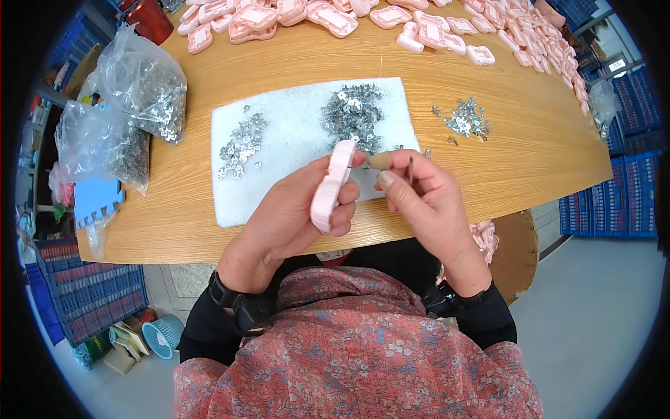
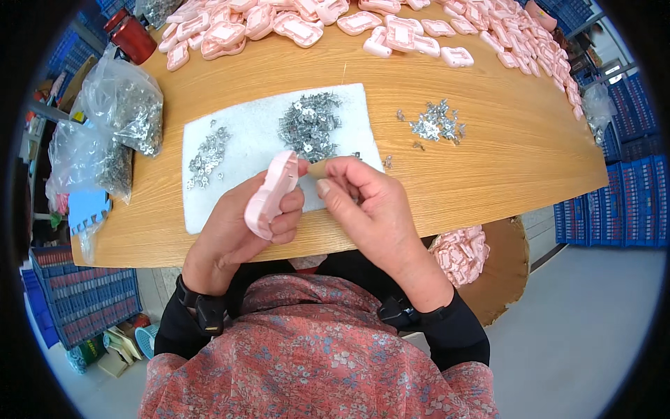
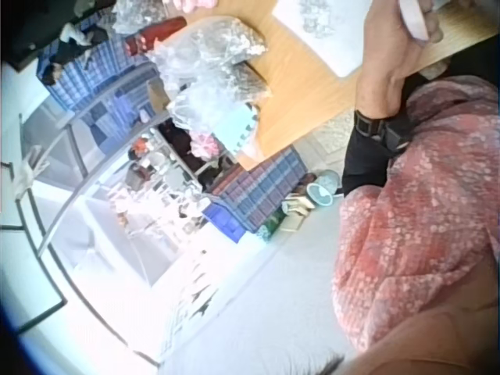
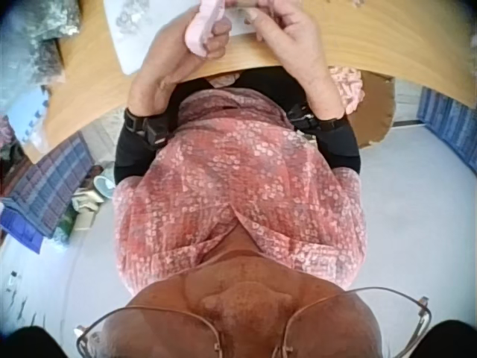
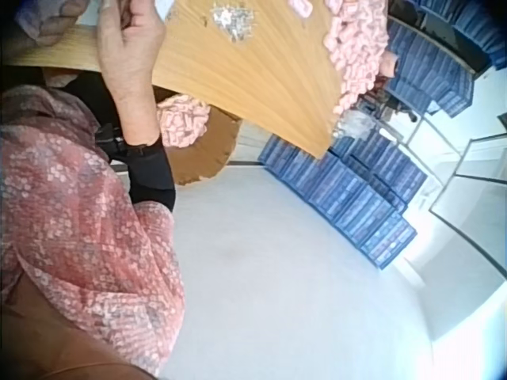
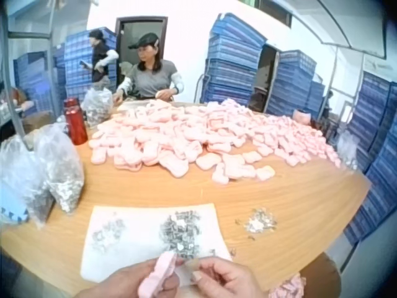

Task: The person sits at a table and assembles small pink plastic housings by inserting metal components into them. They pick up a housing, insert a metal piece, and then place the finished unit on a pile of completed items. The process is repeated continuously throughout the clip.

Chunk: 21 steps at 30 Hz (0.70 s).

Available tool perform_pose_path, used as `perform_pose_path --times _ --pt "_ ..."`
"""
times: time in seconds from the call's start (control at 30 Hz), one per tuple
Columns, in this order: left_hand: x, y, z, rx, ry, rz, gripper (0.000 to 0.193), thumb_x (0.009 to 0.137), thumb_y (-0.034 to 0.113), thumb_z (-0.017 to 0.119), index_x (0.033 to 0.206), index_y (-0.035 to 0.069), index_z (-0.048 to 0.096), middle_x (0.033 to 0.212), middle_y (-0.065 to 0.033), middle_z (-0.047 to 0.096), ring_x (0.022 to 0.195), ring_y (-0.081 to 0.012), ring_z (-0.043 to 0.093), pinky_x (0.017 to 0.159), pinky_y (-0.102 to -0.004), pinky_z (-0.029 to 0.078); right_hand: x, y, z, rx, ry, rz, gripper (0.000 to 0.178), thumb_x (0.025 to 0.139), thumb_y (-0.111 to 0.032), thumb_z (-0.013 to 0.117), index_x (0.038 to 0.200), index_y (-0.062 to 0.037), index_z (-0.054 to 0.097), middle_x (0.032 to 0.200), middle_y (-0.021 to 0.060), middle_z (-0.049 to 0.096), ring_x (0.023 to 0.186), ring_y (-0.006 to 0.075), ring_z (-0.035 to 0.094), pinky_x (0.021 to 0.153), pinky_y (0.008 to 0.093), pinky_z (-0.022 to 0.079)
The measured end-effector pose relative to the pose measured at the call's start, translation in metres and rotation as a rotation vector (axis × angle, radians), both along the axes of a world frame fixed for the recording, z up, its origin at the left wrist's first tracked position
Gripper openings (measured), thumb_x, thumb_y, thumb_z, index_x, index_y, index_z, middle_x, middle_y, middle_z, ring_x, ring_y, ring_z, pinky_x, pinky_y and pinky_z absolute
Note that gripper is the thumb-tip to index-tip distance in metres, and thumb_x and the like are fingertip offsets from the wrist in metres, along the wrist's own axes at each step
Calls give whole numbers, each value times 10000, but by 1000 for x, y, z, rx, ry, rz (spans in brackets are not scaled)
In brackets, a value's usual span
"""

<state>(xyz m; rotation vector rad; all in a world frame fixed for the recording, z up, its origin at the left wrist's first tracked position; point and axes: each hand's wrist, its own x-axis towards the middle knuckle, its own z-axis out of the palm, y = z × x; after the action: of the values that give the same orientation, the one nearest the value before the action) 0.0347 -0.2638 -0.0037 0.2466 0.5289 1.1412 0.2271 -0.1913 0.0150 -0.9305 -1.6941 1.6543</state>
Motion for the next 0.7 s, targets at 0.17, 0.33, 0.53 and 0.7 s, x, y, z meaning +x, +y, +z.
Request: perform_pose_path --times 0.17,0.33,0.53,0.7 --pt "1 0 7 -69 -44 23 367 1048 307 391 1329 97 497 787 22 447 585 -59 391 491 -195 289 -12 -8 -2 162 -6 19 214 944 -23 616 1151 14 656 816 -9 576 706 40 494 648 211 440" --pt "-4 -1 -1 -18 -76 -12 398 1052 311 413 1354 66 497 834 8 495 607 -64 429 499 -195 322 -12 -5 -5 578 -89 93 222 880 0 647 1101 11 666 872 99 624 738 191 629 666 292 508" --pt "11 -1 0 16 369 212 428 1051 332 470 1360 35 494 895 -18 575 677 -80 506 579 -230 423 -16 -7 -8 907 -130 159 281 801 -44 726 1073 -5 667 849 96 607 746 252 630 637 341 528" --pt "13 4 -4 141 645 320 412 1060 271 436 1406 48 428 1033 -41 595 827 -107 582 712 -249 493 -21 -21 -4 457 11 22 377 783 -96 798 1118 -7 649 847 34 629 681 118 572 607 250 484"
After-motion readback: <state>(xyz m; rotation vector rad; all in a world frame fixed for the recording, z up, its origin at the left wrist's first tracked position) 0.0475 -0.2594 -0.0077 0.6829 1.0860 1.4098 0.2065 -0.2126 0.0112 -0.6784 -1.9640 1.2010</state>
